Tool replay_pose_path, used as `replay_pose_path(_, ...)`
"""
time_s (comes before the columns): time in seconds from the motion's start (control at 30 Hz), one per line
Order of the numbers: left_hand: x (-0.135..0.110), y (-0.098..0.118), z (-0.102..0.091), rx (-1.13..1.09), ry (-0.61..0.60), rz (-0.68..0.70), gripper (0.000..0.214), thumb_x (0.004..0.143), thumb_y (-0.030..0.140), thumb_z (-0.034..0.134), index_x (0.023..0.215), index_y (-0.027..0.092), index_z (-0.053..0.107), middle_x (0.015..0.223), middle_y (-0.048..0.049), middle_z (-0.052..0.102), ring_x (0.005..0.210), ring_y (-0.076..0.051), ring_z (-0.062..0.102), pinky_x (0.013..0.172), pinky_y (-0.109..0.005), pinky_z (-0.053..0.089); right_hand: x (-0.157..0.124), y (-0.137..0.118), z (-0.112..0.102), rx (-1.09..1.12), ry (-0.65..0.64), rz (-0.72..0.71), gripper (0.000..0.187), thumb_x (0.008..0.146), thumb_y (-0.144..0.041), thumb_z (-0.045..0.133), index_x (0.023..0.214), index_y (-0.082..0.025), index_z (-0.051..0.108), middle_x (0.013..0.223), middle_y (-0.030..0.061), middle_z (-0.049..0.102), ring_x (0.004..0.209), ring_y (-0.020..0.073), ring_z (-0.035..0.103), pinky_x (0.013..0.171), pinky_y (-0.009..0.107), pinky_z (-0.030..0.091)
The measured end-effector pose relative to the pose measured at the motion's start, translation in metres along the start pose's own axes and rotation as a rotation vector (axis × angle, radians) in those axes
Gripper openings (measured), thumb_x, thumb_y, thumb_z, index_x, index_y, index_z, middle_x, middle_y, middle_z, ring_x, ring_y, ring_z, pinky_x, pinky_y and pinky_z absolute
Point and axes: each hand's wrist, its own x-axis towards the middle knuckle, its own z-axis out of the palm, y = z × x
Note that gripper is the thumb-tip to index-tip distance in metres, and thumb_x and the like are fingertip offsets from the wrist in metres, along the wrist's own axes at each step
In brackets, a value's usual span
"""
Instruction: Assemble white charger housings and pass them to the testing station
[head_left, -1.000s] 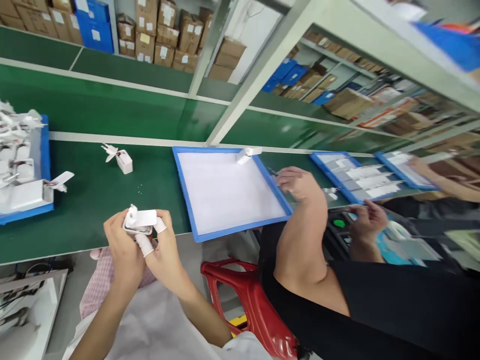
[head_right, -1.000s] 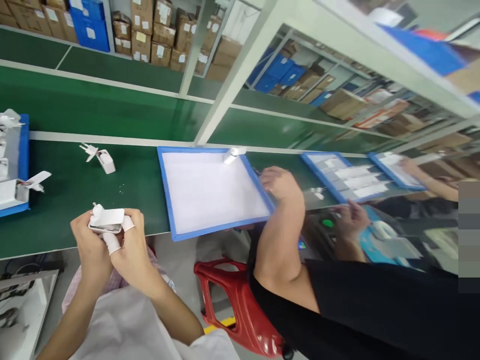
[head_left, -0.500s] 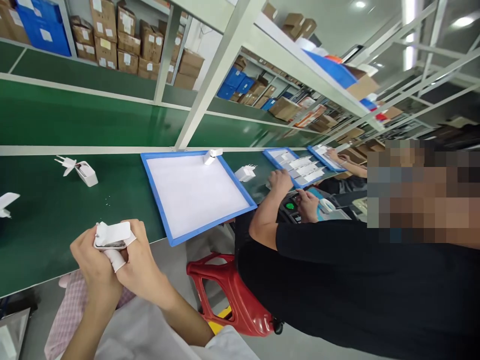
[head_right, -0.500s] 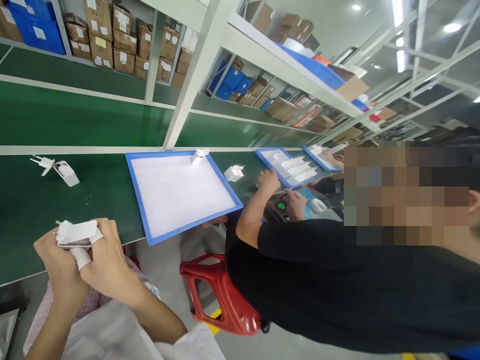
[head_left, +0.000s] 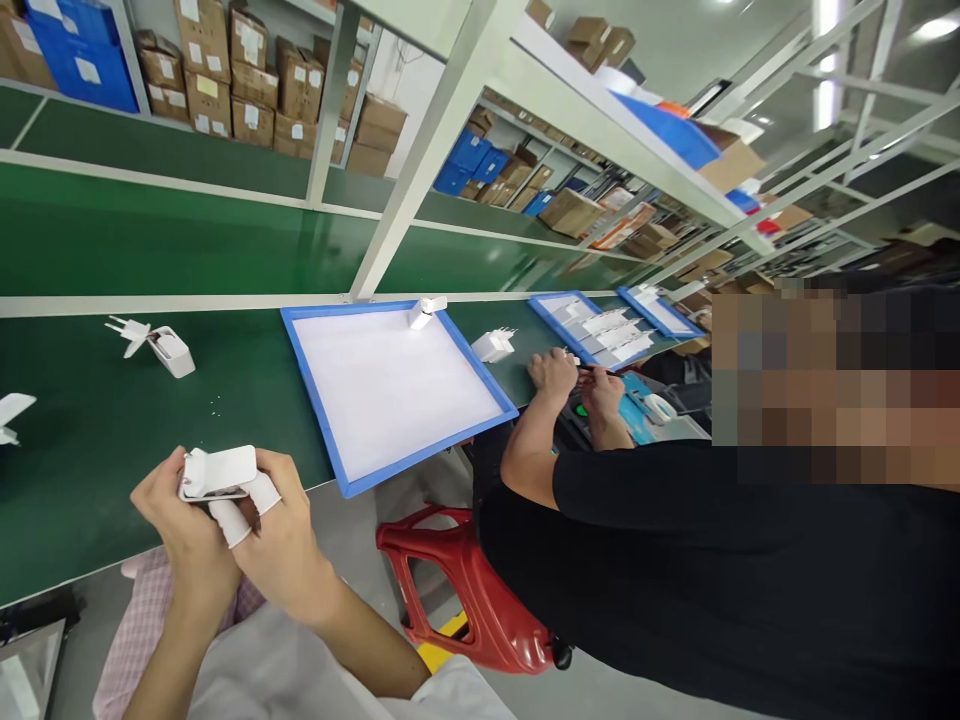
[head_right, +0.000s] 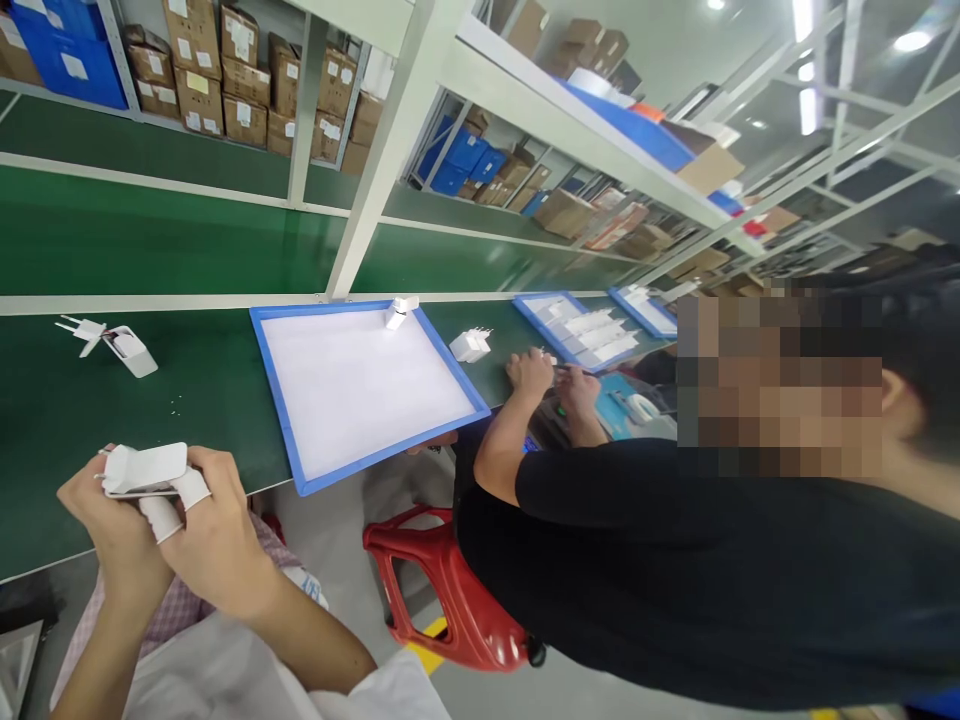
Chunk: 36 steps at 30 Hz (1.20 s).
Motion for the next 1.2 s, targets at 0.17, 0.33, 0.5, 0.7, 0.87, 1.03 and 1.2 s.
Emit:
replay_pose_path(0.17,0.001,-0.002,0.000,0.095,0.007,0.033,0.059,0.074,0.024,0.063,0.130,0.018,0.043,0.128,-0.0162,0.039,0.126,-0.036,0.036,0.095,-0.053,0.043,0.002,0.004,-0.002,0.008,-0.053,0.042,0.032,0.091,-0.017,0.057,0.123,-0.021,0.060,0.116,0.0111,0.058,0.108,0.0212,0.059,0.092,0.033,0.055)
replay_pose_path(0.33,0.000,-0.006,-0.001,0.116,-0.082,0.017,0.068,0.070,0.023,0.064,0.134,0.019,0.042,0.128,-0.0154,0.039,0.119,-0.031,0.043,0.090,-0.046,0.048,0.014,0.012,-0.011,0.023,-0.278,0.064,0.033,0.093,-0.018,0.054,0.125,-0.018,0.056,0.113,0.0106,0.056,0.105,0.0213,0.058,0.094,0.035,0.052)
replay_pose_path(0.5,0.003,-0.009,-0.005,0.104,-0.086,0.056,0.067,0.075,0.020,0.064,0.137,0.020,0.039,0.124,-0.0136,0.041,0.119,-0.029,0.046,0.093,-0.044,0.049,0.020,0.013,-0.007,0.122,-0.224,0.138,0.026,0.090,-0.015,0.056,0.115,-0.017,0.058,0.109,0.0088,0.056,0.099,0.0195,0.059,0.088,0.032,0.053)
replay_pose_path(0.7,0.001,-0.003,-0.009,0.088,-0.149,0.001,0.067,0.079,0.014,0.059,0.141,0.025,0.035,0.129,-0.0132,0.038,0.113,-0.025,0.052,0.085,-0.038,0.053,0.018,0.008,-0.004,0.139,-0.239,0.166,0.027,0.089,-0.014,0.053,0.115,-0.021,0.059,0.108,0.0070,0.054,0.096,0.0190,0.059,0.080,0.030,0.053)
replay_pose_path(0.87,-0.001,-0.003,-0.008,0.130,-0.114,0.099,0.059,0.084,0.015,0.055,0.139,0.020,0.035,0.126,-0.0157,0.040,0.116,-0.027,0.050,0.088,-0.041,0.052,0.022,0.006,-0.006,0.102,-0.306,0.124,0.022,0.091,-0.016,0.053,0.112,-0.021,0.058,0.108,0.0079,0.052,0.101,0.0215,0.055,0.082,0.034,0.053)
replay_pose_path(1.03,-0.002,-0.007,-0.007,0.102,-0.108,0.032,0.062,0.082,0.013,0.056,0.139,0.020,0.034,0.127,-0.0152,0.040,0.117,-0.026,0.049,0.089,-0.040,0.051,0.028,0.010,-0.003,0.047,-0.381,0.073,0.019,0.092,-0.016,0.053,0.110,-0.021,0.059,0.104,0.0073,0.053,0.097,0.0227,0.053,0.083,0.037,0.050)
replay_pose_path(1.2,0.000,0.000,-0.008,0.016,-0.074,-0.115,0.065,0.078,0.015,0.063,0.137,0.028,0.040,0.128,-0.0110,0.041,0.114,-0.024,0.051,0.086,-0.034,0.051,0.022,0.007,0.002,0.123,-0.294,0.172,0.026,0.089,-0.015,0.057,0.114,-0.020,0.059,0.111,0.0072,0.054,0.098,0.0201,0.058,0.082,0.032,0.053)
